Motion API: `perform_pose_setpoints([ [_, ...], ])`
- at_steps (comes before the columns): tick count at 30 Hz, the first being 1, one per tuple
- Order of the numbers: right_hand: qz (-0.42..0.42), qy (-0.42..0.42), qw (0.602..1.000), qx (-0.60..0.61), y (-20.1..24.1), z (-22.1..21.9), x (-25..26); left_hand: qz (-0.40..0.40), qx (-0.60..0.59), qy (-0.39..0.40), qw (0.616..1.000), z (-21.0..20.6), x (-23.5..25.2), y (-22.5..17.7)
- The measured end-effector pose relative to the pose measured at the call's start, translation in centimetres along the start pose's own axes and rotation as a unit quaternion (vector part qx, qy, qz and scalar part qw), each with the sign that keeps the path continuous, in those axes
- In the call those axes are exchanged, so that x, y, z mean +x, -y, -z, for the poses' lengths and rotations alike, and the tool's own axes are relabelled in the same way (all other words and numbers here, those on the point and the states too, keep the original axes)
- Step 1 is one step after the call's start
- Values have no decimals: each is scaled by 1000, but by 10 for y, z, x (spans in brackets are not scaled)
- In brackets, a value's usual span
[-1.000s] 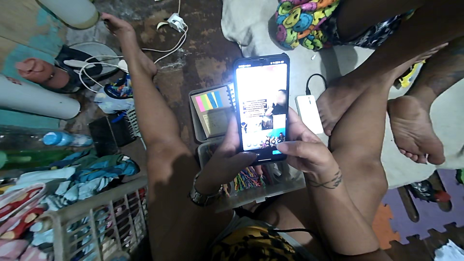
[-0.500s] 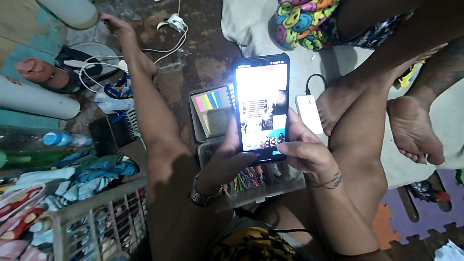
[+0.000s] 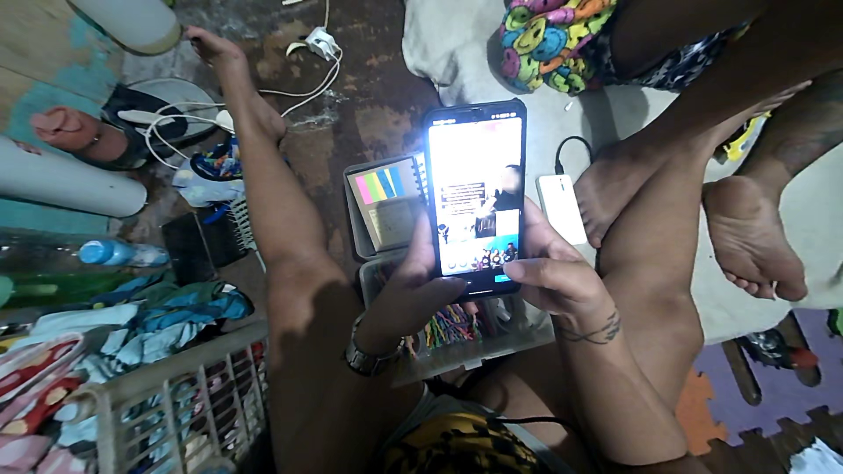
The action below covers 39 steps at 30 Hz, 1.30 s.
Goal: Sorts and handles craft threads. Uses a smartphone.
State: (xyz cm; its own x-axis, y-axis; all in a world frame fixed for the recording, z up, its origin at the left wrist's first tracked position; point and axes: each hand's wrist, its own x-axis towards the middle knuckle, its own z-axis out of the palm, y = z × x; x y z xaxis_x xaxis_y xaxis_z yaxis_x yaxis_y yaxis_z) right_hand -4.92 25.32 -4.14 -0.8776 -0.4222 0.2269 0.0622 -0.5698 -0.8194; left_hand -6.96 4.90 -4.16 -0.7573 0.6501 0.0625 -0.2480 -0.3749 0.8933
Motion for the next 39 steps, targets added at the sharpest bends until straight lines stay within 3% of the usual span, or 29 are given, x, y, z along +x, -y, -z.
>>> perform_pose_setpoints([
  [17,-2,-7,1000,0,0,0,0,18,22,-32,999,-11,-1,-14],
  [26,-1,-7,1000,-1,0,0,0,-10,-10,-2,1000,0,2,2],
  [34,-2,-13,1000,-2,0,-1,1,25,25,-45,998,-17,-2,-22],
  [39,-2,-11,1000,2,0,0,1,18,-1,-17,1000,1,0,3],
])
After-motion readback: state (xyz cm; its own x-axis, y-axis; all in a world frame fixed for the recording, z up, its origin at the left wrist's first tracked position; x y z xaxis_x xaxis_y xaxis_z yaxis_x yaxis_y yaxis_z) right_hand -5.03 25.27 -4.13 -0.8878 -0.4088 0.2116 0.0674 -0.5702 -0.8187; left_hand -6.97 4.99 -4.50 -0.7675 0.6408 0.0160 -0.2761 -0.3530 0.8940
